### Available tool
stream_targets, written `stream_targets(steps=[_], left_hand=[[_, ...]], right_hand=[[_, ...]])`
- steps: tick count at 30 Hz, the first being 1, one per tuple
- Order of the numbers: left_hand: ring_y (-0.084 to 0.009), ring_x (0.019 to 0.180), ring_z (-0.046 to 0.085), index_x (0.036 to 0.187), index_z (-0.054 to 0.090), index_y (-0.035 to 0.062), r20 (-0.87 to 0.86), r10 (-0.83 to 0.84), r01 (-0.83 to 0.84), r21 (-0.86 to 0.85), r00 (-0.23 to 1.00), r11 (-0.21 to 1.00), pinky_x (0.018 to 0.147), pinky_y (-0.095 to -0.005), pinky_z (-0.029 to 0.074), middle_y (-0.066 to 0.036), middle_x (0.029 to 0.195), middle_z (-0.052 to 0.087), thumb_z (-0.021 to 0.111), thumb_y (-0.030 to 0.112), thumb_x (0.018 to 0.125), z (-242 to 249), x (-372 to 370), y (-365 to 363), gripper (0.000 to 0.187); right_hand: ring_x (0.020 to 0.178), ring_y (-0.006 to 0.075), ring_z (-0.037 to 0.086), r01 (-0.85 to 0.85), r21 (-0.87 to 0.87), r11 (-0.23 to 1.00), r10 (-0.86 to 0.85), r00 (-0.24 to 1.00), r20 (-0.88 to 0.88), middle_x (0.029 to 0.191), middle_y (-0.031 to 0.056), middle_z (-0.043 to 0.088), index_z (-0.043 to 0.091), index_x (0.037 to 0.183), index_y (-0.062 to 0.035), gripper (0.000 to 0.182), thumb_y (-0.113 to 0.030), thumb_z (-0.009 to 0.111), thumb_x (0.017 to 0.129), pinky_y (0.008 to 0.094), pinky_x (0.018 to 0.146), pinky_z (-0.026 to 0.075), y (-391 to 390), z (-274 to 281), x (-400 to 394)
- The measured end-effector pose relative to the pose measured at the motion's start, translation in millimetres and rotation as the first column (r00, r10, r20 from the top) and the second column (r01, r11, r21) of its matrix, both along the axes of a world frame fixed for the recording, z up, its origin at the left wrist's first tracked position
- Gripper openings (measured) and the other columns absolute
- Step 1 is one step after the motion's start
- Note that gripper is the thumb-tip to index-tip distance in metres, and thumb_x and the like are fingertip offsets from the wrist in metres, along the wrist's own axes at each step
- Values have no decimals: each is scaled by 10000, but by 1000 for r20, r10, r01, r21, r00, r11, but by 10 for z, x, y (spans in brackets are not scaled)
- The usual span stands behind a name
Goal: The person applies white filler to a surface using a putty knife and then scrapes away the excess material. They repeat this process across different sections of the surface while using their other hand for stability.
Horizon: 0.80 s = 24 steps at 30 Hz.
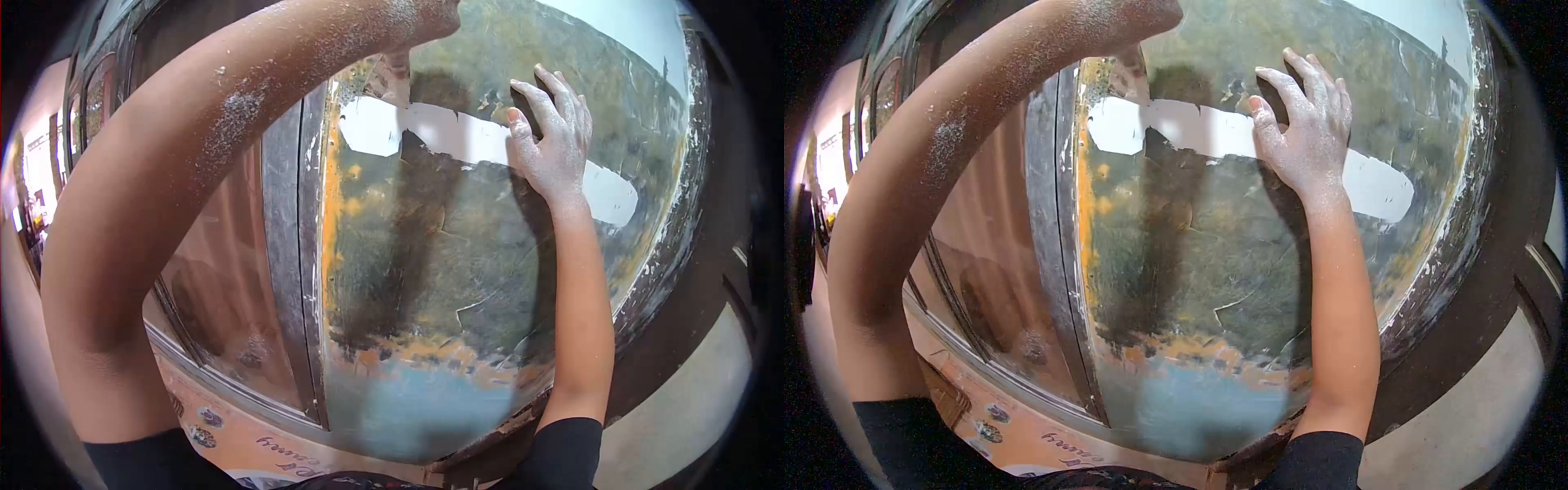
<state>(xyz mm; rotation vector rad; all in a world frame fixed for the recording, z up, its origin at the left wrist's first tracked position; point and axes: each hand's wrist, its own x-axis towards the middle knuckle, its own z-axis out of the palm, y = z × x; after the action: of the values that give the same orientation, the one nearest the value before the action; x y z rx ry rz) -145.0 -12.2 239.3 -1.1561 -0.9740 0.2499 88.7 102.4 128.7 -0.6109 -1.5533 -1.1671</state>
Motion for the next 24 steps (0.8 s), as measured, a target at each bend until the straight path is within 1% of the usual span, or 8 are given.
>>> stream_targets(steps=[8, 12, 16, 18, 19, 20, 22, 24], left_hand=[[-213, 1059, 663, 883, 777, 159, 29, -48, 49, -17, 998, 999, 974, -443, 435, -36, 939, 754, 790, 514, 741, 77, -238, -255, 383], [-308, 931, 710, 921, 760, 100, 322, -184, 204, -30, 929, 978, 847, -445, 519, -137, 892, 738, 713, 569, 811, 149, -523, -429, 484], [-383, 945, 696, 1058, 703, 35, 738, -394, 513, 76, 547, 855, 862, -468, 533, -199, 966, 733, 592, 556, 949, 2, -616, -214, 544], [-385, 1196, 615, 1275, 644, 84, 890, -278, 568, 26, 361, 822, 994, -507, 475, -224, 1258, 660, 586, 501, 949, -118, -465, -173, 532], [-287, 741, 671, 998, 701, 70, 769, -554, 769, 130, 321, 626, 666, -431, 492, -130, 770, 667, 561, 481, 1012, -315, -495, 32, 435], [-274, 807, 691, 1173, 674, 76, 761, -561, 756, 146, 327, 639, 718, -434, 517, -132, 861, 691, 470, 453, 1062, -385, -484, 230, 443], [-302, 825, 698, 1148, 659, 53, 817, -560, 827, 214, 140, 520, 768, -436, 534, -149, 889, 695, 467, 471, 1058, -589, -297, 357, 469], [-303, 829, 700, 1090, 646, 24, 887, -462, 821, 247, 23, 515, 787, -432, 538, -169, 886, 690, 477, 477, 1052, -755, -62, 357, 485]], right_hand=[[1442, 282, 394, -28, 5, 1000, 28, 999, -18, 1478, 54, 518, 675, 1265, -260, 362, -389, 599, 936, 546, 1236, 199, 1, -9, -22], [1442, 283, 395, -13, -1, 1000, 13, 1000, -28, 1475, 53, 520, 673, 1266, -260, 359, -398, 604, 941, 547, 1236, 200, -14, -15, -33], [1466, 279, 354, -1, -17, 1000, 1, 1000, -20, 1486, 55, 511, 663, 1289, -268, 377, -422, 596, 951, 556, 1243, 166, -28, -32, -60], [1475, 278, 336, 4, -31, 1000, -4, 1000, 4, 1489, 63, 508, 650, 1314, -267, 381, -414, 564, 973, 561, 1245, 140, -82, -41, -87], [1484, 277, 319, 12, -42, 999, -11, 1000, 27, 1492, 72, 505, 637, 1340, -266, 387, -406, 533, 994, 566, 1246, 113, -111, -42, -105], [1484, 277, 319, 13, -42, 999, -12, 999, 31, 1492, 72, 505, 637, 1340, -266, 387, -406, 533, 994, 566, 1246, 113, -127, -60, -120], [1497, 280, 291, -82, -186, 979, 96, 993, 67, 1496, 80, 501, 606, 1389, -239, 407, -377, 454, 1038, 578, 1241, 73, -171, -93, -160], [1475, 311, 331, -190, -249, 950, 216, 973, 83, 1470, 127, 520, 581, 1415, -176, 431, -341, 401, 1059, 581, 1233, 65, -257, -172, -229]])
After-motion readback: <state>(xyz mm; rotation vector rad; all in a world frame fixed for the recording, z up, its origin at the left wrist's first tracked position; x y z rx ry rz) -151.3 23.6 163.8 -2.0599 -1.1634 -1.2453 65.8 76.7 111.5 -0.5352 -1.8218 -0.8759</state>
